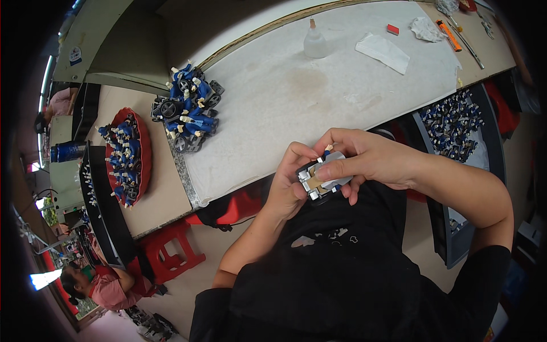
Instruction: The person applies glue to figurine parts using a dispenser bottle, attaches small components to the figurines by hand, and sets the assembled figurines aside.
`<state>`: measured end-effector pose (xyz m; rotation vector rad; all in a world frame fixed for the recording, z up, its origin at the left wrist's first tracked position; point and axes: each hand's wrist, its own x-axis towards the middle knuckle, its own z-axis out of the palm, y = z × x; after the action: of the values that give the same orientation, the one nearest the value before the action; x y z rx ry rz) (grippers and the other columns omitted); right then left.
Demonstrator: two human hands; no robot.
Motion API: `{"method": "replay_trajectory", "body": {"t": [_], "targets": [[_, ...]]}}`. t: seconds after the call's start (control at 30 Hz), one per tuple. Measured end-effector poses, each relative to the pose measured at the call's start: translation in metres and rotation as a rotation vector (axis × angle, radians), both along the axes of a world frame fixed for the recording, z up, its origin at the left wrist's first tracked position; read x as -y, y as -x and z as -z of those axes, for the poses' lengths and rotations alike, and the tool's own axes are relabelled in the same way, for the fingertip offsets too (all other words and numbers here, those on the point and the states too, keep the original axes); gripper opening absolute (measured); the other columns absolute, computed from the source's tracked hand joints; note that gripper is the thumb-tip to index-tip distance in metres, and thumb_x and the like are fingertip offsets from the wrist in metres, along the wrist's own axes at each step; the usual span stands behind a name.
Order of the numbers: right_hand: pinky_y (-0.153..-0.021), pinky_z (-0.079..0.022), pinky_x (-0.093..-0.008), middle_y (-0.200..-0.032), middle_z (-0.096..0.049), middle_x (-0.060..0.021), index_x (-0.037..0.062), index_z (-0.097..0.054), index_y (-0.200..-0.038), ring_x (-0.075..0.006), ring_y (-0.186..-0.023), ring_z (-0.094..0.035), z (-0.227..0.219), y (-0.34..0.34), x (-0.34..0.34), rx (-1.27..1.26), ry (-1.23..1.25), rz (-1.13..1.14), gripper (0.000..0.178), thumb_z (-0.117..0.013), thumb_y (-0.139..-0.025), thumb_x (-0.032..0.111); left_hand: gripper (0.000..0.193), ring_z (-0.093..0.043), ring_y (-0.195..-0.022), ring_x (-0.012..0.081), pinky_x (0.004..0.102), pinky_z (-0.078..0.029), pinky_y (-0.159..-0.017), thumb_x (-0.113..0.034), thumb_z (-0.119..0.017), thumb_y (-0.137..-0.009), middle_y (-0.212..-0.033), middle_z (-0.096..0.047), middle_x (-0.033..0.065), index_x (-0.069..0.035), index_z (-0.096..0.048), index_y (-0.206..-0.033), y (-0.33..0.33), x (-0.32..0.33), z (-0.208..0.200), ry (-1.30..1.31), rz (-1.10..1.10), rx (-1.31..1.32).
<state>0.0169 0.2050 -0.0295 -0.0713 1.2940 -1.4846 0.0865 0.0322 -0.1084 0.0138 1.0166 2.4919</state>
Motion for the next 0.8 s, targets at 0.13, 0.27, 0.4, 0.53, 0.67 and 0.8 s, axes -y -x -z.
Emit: {"method": "replay_trajectory", "body": {"t": [0.13,0.27,0.4,0.53,0.67,0.8], "targets": [[-0.052,-0.050,-0.0211,-0.083,-0.053,-0.0060,0.0012,-0.044,-0.106,-0.0084,-0.065,-0.055,0.001,-0.001,-0.004,-0.069,0.013,-0.031,0.036,-0.063,-0.079,0.014,0.068,-0.051,-0.097,0.0164,0.0280,-0.041,-0.080,-0.039,-0.078,-0.057,-0.104,-0.053,0.0080,-0.008,-0.041,-0.105,0.001,-0.001,0.000,0.083,-0.063,-0.159],[-0.055,-0.048,-0.0202,-0.083,-0.053,-0.0049,0.0030,-0.044,-0.106,-0.0080,-0.070,-0.054,0.005,-0.004,-0.007,-0.223,0.066,-0.044,0.038,-0.066,-0.075,0.010,0.064,-0.050,-0.094,0.0151,0.0280,-0.039,-0.079,-0.029,-0.081,-0.056,-0.099,-0.052,0.0058,-0.008,-0.044,-0.104,0.006,0.001,0.008,0.171,-0.078,-0.416],[-0.055,-0.047,-0.0195,-0.082,-0.053,-0.0044,0.0032,-0.045,-0.106,-0.0073,-0.072,-0.053,0.006,-0.005,-0.006,-0.306,0.079,-0.046,0.040,-0.068,-0.074,0.009,0.063,-0.049,-0.093,0.0147,0.0278,-0.039,-0.078,-0.025,-0.082,-0.055,-0.096,-0.051,0.0046,-0.007,-0.045,-0.103,0.010,0.005,0.006,0.176,-0.057,-0.480],[-0.054,-0.047,-0.0195,-0.080,-0.053,-0.0040,0.0031,-0.045,-0.105,-0.0074,-0.070,-0.054,0.006,-0.006,-0.005,-0.310,0.080,-0.042,0.039,-0.067,-0.074,0.009,0.065,-0.049,-0.093,0.0146,0.0279,-0.038,-0.079,-0.024,-0.082,-0.056,-0.097,-0.051,0.0040,-0.007,-0.045,-0.106,0.010,0.008,0.005,0.175,-0.037,-0.454],[-0.052,-0.046,-0.0216,-0.074,-0.050,-0.0046,0.0000,-0.045,-0.104,-0.0097,-0.062,-0.053,0.009,-0.005,-0.004,-0.234,0.071,-0.005,0.039,-0.067,-0.076,0.016,0.076,-0.052,-0.091,0.0130,0.0257,-0.041,-0.077,-0.053,-0.075,-0.048,-0.095,-0.053,0.0036,-0.009,-0.044,-0.101,0.008,0.004,-0.010,0.364,-0.015,-0.221],[-0.052,-0.045,-0.0213,-0.075,-0.051,-0.0056,-0.0001,-0.045,-0.103,-0.0094,-0.059,-0.052,0.012,-0.007,-0.003,-0.172,0.037,-0.007,0.041,-0.068,-0.075,0.018,0.066,-0.049,-0.098,0.0155,0.0291,-0.037,-0.083,-0.032,-0.080,-0.058,-0.104,-0.051,0.0052,-0.007,-0.044,-0.108,0.006,0.012,0.005,0.163,0.058,-0.282]]}}
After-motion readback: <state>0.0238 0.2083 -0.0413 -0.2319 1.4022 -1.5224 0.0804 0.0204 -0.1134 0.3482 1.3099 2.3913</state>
